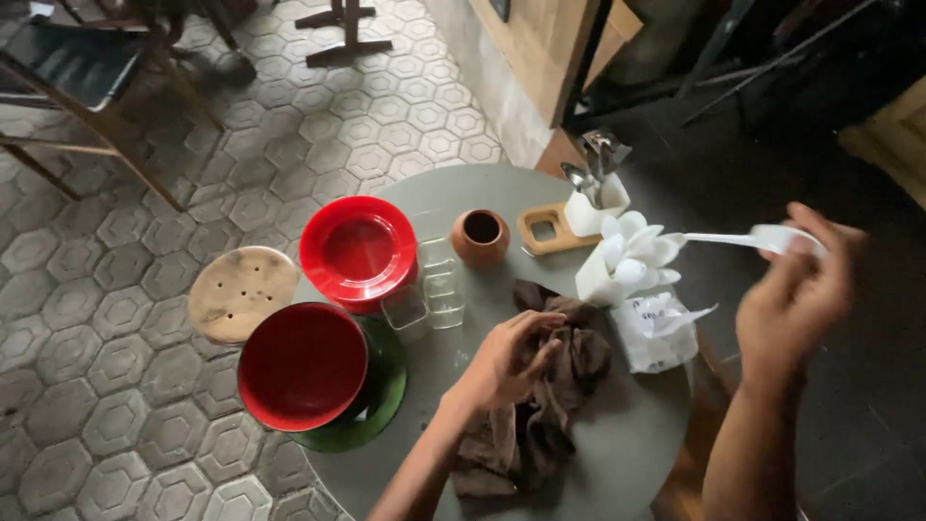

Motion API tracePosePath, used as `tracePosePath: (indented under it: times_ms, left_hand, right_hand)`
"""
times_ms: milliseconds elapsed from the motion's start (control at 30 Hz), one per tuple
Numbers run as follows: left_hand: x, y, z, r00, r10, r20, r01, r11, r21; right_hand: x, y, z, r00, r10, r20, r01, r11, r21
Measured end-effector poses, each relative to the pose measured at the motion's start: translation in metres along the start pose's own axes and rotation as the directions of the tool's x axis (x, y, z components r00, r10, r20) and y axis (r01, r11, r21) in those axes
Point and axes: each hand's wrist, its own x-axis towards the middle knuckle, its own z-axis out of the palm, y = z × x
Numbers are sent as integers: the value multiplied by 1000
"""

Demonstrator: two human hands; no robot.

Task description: A person is wiping plastic spoons one by one with a brown cloth and organizing them into a white container on a table.

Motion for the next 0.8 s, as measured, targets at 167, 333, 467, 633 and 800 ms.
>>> tracePosePath:
  times_ms: [167,333,467,633,800]
  left_hand:
    - [-4,21,-9,989,85,-118,-91,995,-50]
    - [-10,5,-3,981,135,-142,-155,979,-136]
    - [-17,-36,5,950,-166,-264,83,951,-297]
    - [-25,-85,14,868,-319,-381,94,858,-505]
    - [-34,-100,27,870,-331,-365,189,909,-372]
  right_hand:
    - [-44,-41,16,988,-14,-156,25,998,66]
    - [-70,-82,69,964,-16,265,-19,991,131]
    - [-83,-77,103,868,187,460,-311,927,210]
    - [-145,-26,121,610,450,652,-307,893,-329]
    - [-226,35,143,743,302,598,-23,904,-427]
